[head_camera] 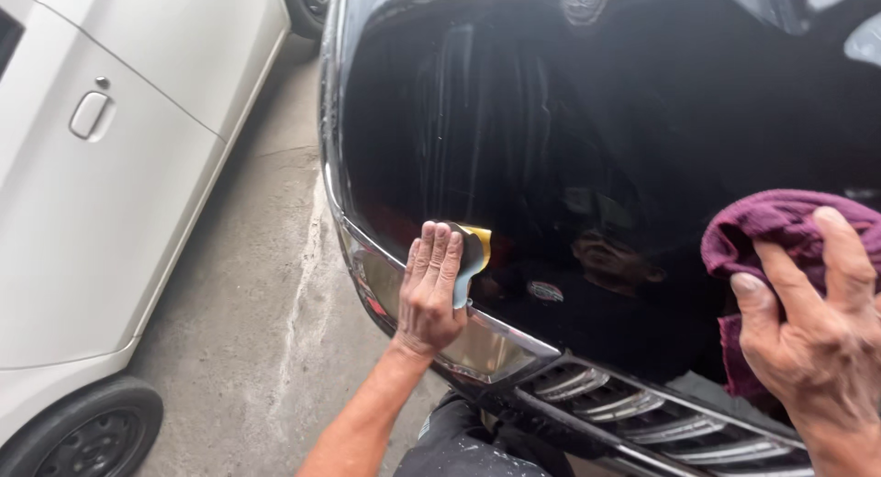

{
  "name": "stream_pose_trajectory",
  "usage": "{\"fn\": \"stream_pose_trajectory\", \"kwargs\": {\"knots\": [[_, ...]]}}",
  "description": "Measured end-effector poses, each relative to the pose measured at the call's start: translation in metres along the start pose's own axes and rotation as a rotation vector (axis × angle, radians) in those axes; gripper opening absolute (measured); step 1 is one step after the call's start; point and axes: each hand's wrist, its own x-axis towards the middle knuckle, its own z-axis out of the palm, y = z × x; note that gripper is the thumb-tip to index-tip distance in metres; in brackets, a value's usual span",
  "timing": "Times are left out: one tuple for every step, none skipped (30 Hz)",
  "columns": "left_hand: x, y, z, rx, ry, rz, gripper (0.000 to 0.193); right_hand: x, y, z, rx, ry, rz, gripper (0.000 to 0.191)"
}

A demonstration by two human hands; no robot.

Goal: The person rubs a white compound onto the hood of a black car using a yellow sponge and wipes it with a purple cloth. The person repeatedly applies and wipes the compound across the hood surface.

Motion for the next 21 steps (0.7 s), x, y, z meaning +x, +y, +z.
{"fn": "stream_pose_trajectory", "kwargs": {"knots": [[0.006, -0.008, 0.001, 0.008, -0.009, -0.004, 0.048, -0.001, 0.003, 0.004, 0.044, 0.007, -0.005, 0.034], [0.021, -0.021, 0.004, 0.018, -0.018, -0.018, 0.046, -0.003, 0.004, 0.008, 0.038, 0.025, -0.04, 0.032], [0.044, -0.035, 0.009, 0.04, -0.003, -0.03, 0.047, -0.004, 0.007, 0.014, 0.063, 0.049, -0.046, 0.031], [0.077, -0.051, 0.017, 0.06, 0.021, -0.028, 0.047, -0.006, 0.009, 0.018, 0.087, 0.072, -0.054, 0.031], [0.112, -0.069, 0.025, 0.067, 0.015, -0.043, 0.047, -0.006, 0.011, 0.023, 0.142, 0.082, -0.042, 0.031], [0.141, -0.081, 0.031, 0.069, 0.004, -0.07, 0.047, -0.007, 0.013, 0.025, 0.177, 0.089, -0.049, 0.031], [0.166, -0.092, 0.038, 0.114, -0.006, -0.112, 0.048, -0.007, 0.014, 0.028, 0.211, 0.096, -0.056, 0.031], [0.179, -0.097, 0.041, 0.158, -0.016, -0.144, 0.05, -0.007, 0.015, 0.029, 0.226, 0.121, -0.071, 0.03], [0.18, -0.097, 0.042, 0.136, 0.008, -0.135, 0.049, -0.007, 0.015, 0.029, 0.225, 0.119, -0.073, 0.031], [0.171, -0.09, 0.039, 0.111, 0.023, -0.137, 0.049, -0.006, 0.015, 0.03, 0.224, 0.116, -0.076, 0.031], [0.152, -0.08, 0.034, 0.087, 0.039, -0.142, 0.049, -0.006, 0.014, 0.029, 0.205, 0.092, -0.069, 0.032], [0.122, -0.066, 0.027, 0.042, 0.078, -0.101, 0.049, -0.005, 0.014, 0.029, 0.182, 0.099, -0.075, 0.033], [0.085, -0.048, 0.016, 0.003, 0.121, -0.051, 0.05, -0.006, 0.013, 0.028, 0.16, 0.105, -0.08, 0.034], [0.05, -0.03, 0.008, -0.03, 0.139, -0.064, 0.049, -0.006, 0.013, 0.028, 0.136, 0.116, -0.094, 0.034], [0.018, -0.015, -0.001, -0.03, 0.116, -0.065, 0.051, -0.007, 0.013, 0.028, 0.139, 0.11, -0.089, 0.034], [-0.006, -0.006, -0.008, -0.007, 0.051, -0.089, 0.051, -0.007, 0.014, 0.028, 0.142, 0.104, -0.084, 0.034], [-0.019, -0.004, -0.013, 0.011, -0.012, -0.109, 0.052, -0.009, 0.015, 0.03, 0.165, 0.093, -0.059, 0.034], [-0.022, -0.008, -0.015, 0.005, -0.018, -0.092, 0.053, -0.01, 0.016, 0.031, 0.171, 0.071, -0.051, 0.035], [-0.015, -0.017, -0.013, -0.001, -0.02, -0.081, 0.054, -0.012, 0.019, 0.034, 0.176, 0.05, -0.043, 0.036], [0.002, -0.033, -0.009, -0.004, -0.012, -0.049, 0.055, -0.014, 0.021, 0.036, 0.163, 0.051, -0.036, 0.037], [0.027, -0.051, -0.001, 0.005, -0.001, -0.039, 0.054, -0.015, 0.024, 0.038, 0.139, 0.063, -0.031, 0.038]]}}
